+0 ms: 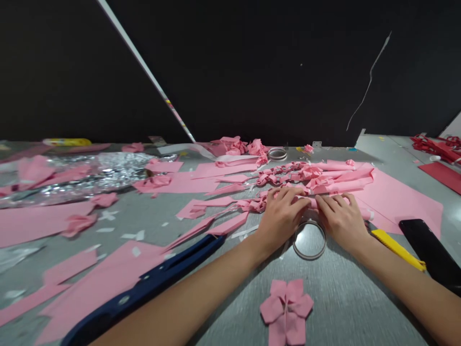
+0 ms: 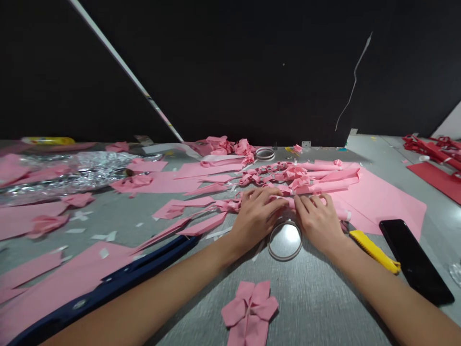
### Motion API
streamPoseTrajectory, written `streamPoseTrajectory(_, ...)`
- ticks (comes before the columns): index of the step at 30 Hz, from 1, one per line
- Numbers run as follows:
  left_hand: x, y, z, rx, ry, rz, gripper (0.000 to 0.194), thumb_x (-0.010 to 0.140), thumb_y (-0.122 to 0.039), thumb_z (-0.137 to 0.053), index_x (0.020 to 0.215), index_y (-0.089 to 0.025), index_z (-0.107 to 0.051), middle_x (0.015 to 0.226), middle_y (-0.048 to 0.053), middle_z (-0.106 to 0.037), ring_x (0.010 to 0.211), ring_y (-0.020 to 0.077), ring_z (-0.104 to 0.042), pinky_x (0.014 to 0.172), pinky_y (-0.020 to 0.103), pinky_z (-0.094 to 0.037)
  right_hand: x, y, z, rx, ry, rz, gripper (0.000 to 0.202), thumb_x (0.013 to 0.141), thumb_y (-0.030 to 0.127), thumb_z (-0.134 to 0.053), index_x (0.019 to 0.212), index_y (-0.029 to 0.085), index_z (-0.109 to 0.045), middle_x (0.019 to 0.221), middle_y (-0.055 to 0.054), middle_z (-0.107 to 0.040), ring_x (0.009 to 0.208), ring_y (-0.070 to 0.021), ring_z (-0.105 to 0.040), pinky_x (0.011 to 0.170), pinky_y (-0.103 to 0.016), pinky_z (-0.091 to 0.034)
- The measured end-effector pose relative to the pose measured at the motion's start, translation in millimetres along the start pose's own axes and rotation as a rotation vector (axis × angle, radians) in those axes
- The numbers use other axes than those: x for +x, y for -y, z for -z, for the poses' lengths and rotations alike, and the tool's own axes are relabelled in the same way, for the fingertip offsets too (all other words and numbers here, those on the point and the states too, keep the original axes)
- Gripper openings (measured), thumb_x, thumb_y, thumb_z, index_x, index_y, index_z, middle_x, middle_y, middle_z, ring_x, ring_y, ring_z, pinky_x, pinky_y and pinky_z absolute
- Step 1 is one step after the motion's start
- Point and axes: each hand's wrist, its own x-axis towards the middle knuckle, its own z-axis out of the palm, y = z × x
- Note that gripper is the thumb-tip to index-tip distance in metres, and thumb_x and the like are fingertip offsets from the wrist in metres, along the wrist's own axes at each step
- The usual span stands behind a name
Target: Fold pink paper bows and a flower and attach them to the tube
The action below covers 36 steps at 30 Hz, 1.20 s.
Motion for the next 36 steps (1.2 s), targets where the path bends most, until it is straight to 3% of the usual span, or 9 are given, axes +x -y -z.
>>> streamPoseTrajectory(8,-0.8,0.3,-1.8,0.01,0.013,-0.039,0.01,0.104,-0.02,-0.067,0.099,-0.024,-0.076,0.122,0.008,-0.075,0.113,0.0292,-0.065,0.1,0.048,-0.043,-0.5,1.5,-2.2,0.001,0.028,0.0,0.028,0.108,0.019,-0.06,0.134,0.01,-0.069,0.118,-0.012,-0.082,0.1,-0.029,-0.068,0.096,-0.046,-0.037)
streamPoseTrajectory(19,2.5,-4.0,6.0,-0.038,0.008,0.045,0.012,0.101,-0.014,-0.062,0.106,-0.021,-0.07,0.125,0.01,-0.076,0.115,0.0294,-0.069,0.103,0.051,-0.043,0.4,2.2,2.8,0.0,0.042,-0.016,0.028,0.109,0.018,-0.056,0.134,0.012,-0.069,0.118,-0.013,-0.082,0.099,-0.028,-0.068,0.09,-0.043,-0.039)
streamPoseTrajectory(23,3.9,-6.9,7.3,-0.051,0.061,0.02,0.03,0.107,-0.016,-0.053,0.135,-0.022,-0.063,0.143,0.01,-0.072,0.136,0.0294,-0.063,0.125,0.058,-0.026,1.5,2.9,4.5,-0.001,0.044,0.012,0.028,0.109,0.016,-0.055,0.133,0.011,-0.068,0.12,-0.013,-0.08,0.1,-0.0274,-0.068,0.093,-0.042,-0.039)
streamPoseTrajectory(26,3.4,-7.9,6.3,-0.047,0.138,-0.002,0.034,0.108,-0.016,-0.051,0.139,-0.018,-0.062,0.138,0.01,-0.075,0.135,0.0295,-0.064,0.133,0.061,-0.012,1.9,3.0,4.9,-0.003,0.052,0.021,0.034,0.108,0.015,-0.056,0.141,0.01,-0.063,0.127,-0.014,-0.079,0.103,-0.028,-0.067,0.094,-0.042,-0.04)
streamPoseTrajectory(30,3.2,-8.1,5.5,-0.044,0.157,0.029,0.029,0.109,-0.021,-0.051,0.132,-0.018,-0.067,0.127,0.009,-0.078,0.124,0.0284,-0.068,0.134,0.063,-0.011,1.6,3.5,5.2,-0.01,0.065,0.022,0.037,0.109,0.017,-0.056,0.145,0.01,-0.062,0.128,-0.014,-0.078,0.1,-0.0285,-0.067,0.089,-0.043,-0.041)
streamPoseTrajectory(36,4.4,-7.0,6.4,-0.08,0.171,0.036,0.026,0.107,-0.02,-0.052,0.127,-0.019,-0.067,0.123,0.009,-0.078,0.122,0.0279,-0.068,0.135,0.064,-0.012,0.4,4.8,7.0,-0.029,0.077,0.043,0.038,0.109,0.016,-0.054,0.146,0.009,-0.061,0.131,-0.015,-0.078,0.1,-0.0292,-0.067,0.086,-0.043,-0.041)
